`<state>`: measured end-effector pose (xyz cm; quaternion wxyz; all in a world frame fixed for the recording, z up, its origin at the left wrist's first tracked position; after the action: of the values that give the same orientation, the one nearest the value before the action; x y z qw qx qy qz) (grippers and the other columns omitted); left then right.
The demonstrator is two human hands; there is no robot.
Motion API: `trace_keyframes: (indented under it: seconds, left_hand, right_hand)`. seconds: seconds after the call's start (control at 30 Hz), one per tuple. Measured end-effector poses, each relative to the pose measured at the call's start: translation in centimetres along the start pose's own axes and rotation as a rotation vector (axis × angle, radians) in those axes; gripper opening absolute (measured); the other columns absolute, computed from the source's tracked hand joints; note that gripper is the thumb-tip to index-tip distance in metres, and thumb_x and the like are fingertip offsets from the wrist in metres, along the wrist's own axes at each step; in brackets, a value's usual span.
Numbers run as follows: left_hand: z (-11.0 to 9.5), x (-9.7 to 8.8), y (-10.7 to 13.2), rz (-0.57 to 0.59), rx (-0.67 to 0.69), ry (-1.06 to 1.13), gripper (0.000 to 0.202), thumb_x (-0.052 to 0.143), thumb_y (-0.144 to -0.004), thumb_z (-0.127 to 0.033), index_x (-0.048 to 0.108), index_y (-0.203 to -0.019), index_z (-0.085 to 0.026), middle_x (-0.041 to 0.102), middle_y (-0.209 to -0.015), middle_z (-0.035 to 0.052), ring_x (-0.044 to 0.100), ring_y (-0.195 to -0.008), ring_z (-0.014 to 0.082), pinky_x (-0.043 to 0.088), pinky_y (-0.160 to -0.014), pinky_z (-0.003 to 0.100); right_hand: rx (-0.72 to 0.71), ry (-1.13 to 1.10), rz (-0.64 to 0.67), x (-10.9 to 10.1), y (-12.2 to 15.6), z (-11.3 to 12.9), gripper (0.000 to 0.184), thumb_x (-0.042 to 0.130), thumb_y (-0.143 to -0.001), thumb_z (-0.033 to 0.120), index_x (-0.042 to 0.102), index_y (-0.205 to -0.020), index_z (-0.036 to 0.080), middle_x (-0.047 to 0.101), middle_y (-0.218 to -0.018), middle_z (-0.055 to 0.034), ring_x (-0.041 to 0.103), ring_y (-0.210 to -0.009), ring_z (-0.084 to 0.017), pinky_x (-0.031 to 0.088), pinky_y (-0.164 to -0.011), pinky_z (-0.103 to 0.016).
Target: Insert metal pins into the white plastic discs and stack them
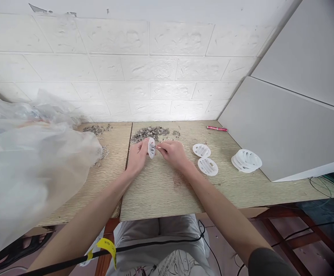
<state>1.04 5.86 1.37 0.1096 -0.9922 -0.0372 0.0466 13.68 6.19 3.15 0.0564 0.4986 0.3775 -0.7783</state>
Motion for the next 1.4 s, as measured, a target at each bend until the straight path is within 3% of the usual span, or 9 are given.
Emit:
trace_keyframes:
  seconds: [0.13, 0.33, 0.57, 1.4]
  left_hand:
    - [0.3, -0.1, -0.2, -0.003, -0.025, 0.052, 0.049, 0.048, -0.087, -0.054, 0.063, -0.061, -0.015, 0.063, -0.06, 0.0046, 0.061, -0.057, 0.0155, 0.051, -0.056, 0.026]
    - [0.6, -0.4, -0.9, -0.029, -0.071, 0.178, 0.052, 0.053, -0.081, -0.061, 0.064, -0.064, -0.014, 0.063, -0.06, 0.0061, 0.066, -0.065, 0.0198, 0.053, -0.058, 0.027]
    - [0.9, -0.3, -0.9, -0.01, -0.078, 0.197, 0.052, 0.053, -0.081, -0.062, 0.063, -0.063, -0.014, 0.064, -0.06, 0.0061, 0.067, -0.067, 0.0203, 0.054, -0.059, 0.028]
    - [1.2, 0.1, -0.2, -0.033, -0.103, 0.17, 0.048, 0.052, -0.084, -0.057, 0.063, -0.064, -0.015, 0.062, -0.062, 0.0049, 0.061, -0.061, 0.016, 0.055, -0.057, 0.028]
  right_hand:
    - [0.011, -0.034, -0.003, -0.1, -0.1, -0.1, 0.03, 0.049, -0.096, 0.026, 0.068, -0.076, 0.016, 0.064, -0.065, -0.004, 0.05, -0.058, -0.013, 0.024, -0.055, -0.025]
    - [0.075, -0.192, -0.02, -0.8, -0.1, -0.5, 0.024, 0.049, -0.096, 0.025, 0.07, -0.087, 0.018, 0.072, -0.081, -0.0039, 0.059, -0.068, -0.014, 0.035, -0.062, -0.024]
    - [0.1, -0.177, 0.008, -0.5, 0.1, -0.1, 0.021, 0.049, -0.093, 0.021, 0.071, -0.094, 0.019, 0.073, -0.091, -0.0036, 0.064, -0.077, -0.015, 0.038, -0.066, -0.025]
    - [0.012, -0.039, 0.047, 0.1, 0.3, 0.3, 0.023, 0.049, -0.09, 0.016, 0.072, -0.091, 0.018, 0.068, -0.075, -0.0047, 0.055, -0.067, -0.014, 0.028, -0.059, -0.024]
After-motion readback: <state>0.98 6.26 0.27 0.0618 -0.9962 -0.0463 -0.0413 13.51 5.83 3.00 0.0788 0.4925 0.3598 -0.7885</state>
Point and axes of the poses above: each hand's wrist, its own y-axis away from the middle knuckle, its own x-axis out of the palm, z = x × y, the point moved 8 cm from there along -y, towards the middle knuckle
